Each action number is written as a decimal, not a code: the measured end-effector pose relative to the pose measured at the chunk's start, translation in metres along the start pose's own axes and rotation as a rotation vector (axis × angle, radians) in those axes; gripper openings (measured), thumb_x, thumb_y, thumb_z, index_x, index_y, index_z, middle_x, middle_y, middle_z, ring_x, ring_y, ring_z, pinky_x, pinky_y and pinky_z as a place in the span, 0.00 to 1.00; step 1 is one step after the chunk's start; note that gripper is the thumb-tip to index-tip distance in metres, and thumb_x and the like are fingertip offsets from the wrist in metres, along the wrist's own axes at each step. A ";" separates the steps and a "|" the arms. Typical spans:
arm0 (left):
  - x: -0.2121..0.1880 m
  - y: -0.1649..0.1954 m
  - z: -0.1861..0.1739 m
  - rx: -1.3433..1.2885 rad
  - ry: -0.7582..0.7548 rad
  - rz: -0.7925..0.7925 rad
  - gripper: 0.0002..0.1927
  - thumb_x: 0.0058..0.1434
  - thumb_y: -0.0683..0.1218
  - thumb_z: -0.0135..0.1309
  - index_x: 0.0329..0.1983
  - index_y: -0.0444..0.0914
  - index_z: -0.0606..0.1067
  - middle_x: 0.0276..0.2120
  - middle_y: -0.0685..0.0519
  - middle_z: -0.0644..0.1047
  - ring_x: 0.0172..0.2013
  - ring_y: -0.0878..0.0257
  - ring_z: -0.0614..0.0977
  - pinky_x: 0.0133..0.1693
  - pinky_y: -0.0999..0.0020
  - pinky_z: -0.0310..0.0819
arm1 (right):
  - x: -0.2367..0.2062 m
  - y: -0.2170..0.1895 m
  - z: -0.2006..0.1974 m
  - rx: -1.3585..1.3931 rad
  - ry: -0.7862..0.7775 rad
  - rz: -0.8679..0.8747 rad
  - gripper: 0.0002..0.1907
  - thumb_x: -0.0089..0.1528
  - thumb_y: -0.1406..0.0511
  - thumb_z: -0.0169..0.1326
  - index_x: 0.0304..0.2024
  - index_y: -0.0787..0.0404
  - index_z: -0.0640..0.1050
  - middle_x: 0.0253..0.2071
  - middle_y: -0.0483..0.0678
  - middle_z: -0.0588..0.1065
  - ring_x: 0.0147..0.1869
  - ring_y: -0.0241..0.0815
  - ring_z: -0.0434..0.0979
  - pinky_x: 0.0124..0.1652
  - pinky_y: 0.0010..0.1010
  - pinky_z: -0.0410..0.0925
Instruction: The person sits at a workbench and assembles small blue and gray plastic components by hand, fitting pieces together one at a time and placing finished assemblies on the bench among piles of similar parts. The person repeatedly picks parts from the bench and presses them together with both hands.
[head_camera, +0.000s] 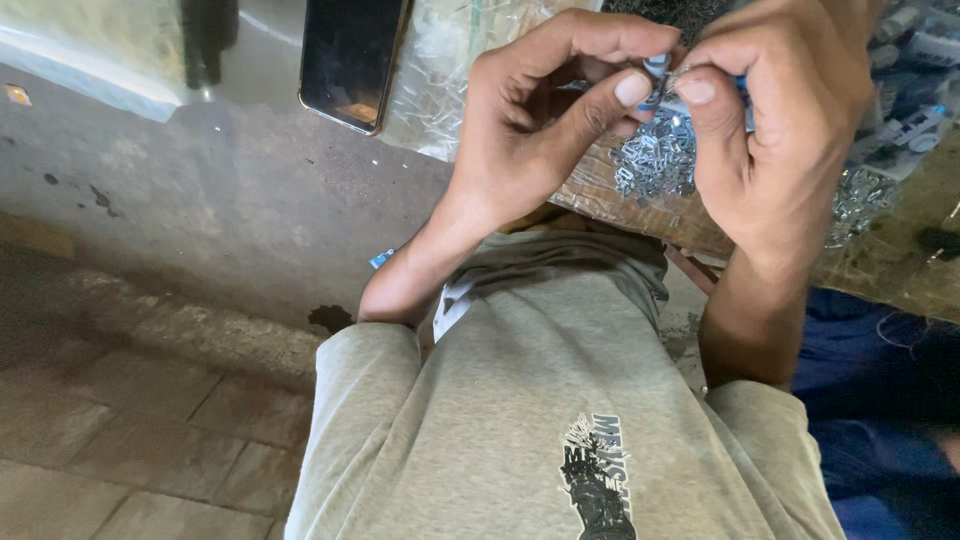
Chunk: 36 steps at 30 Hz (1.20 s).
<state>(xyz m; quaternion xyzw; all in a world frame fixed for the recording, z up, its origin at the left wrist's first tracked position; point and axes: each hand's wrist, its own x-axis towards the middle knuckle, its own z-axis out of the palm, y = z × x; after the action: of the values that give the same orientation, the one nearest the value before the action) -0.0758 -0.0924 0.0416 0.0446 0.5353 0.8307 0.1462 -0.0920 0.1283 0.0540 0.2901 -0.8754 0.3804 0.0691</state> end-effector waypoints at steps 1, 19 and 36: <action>-0.001 -0.002 0.000 -0.005 0.001 0.008 0.10 0.79 0.37 0.56 0.61 0.34 0.75 0.47 0.51 0.82 0.43 0.71 0.83 0.46 0.77 0.84 | -0.001 0.000 0.000 -0.009 0.000 0.001 0.10 0.76 0.65 0.50 0.44 0.66 0.75 0.43 0.49 0.75 0.45 0.47 0.69 0.51 0.37 0.61; 0.009 -0.017 -0.009 -0.030 -0.046 0.065 0.10 0.78 0.38 0.58 0.59 0.34 0.75 0.44 0.52 0.83 0.42 0.71 0.83 0.44 0.77 0.82 | -0.005 0.004 -0.012 -0.207 -0.128 -0.137 0.09 0.76 0.64 0.51 0.46 0.65 0.75 0.47 0.49 0.73 0.51 0.47 0.68 0.54 0.37 0.61; 0.012 -0.015 -0.012 0.014 -0.060 0.093 0.11 0.77 0.40 0.58 0.61 0.38 0.76 0.42 0.53 0.83 0.39 0.72 0.83 0.42 0.78 0.83 | -0.006 0.007 -0.014 -0.239 -0.131 -0.129 0.10 0.76 0.64 0.50 0.51 0.66 0.75 0.50 0.53 0.73 0.54 0.49 0.71 0.56 0.37 0.64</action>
<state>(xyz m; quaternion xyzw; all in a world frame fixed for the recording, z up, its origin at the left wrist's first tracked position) -0.0867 -0.0936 0.0218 0.0953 0.5340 0.8310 0.1232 -0.0927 0.1446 0.0569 0.3597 -0.8967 0.2483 0.0703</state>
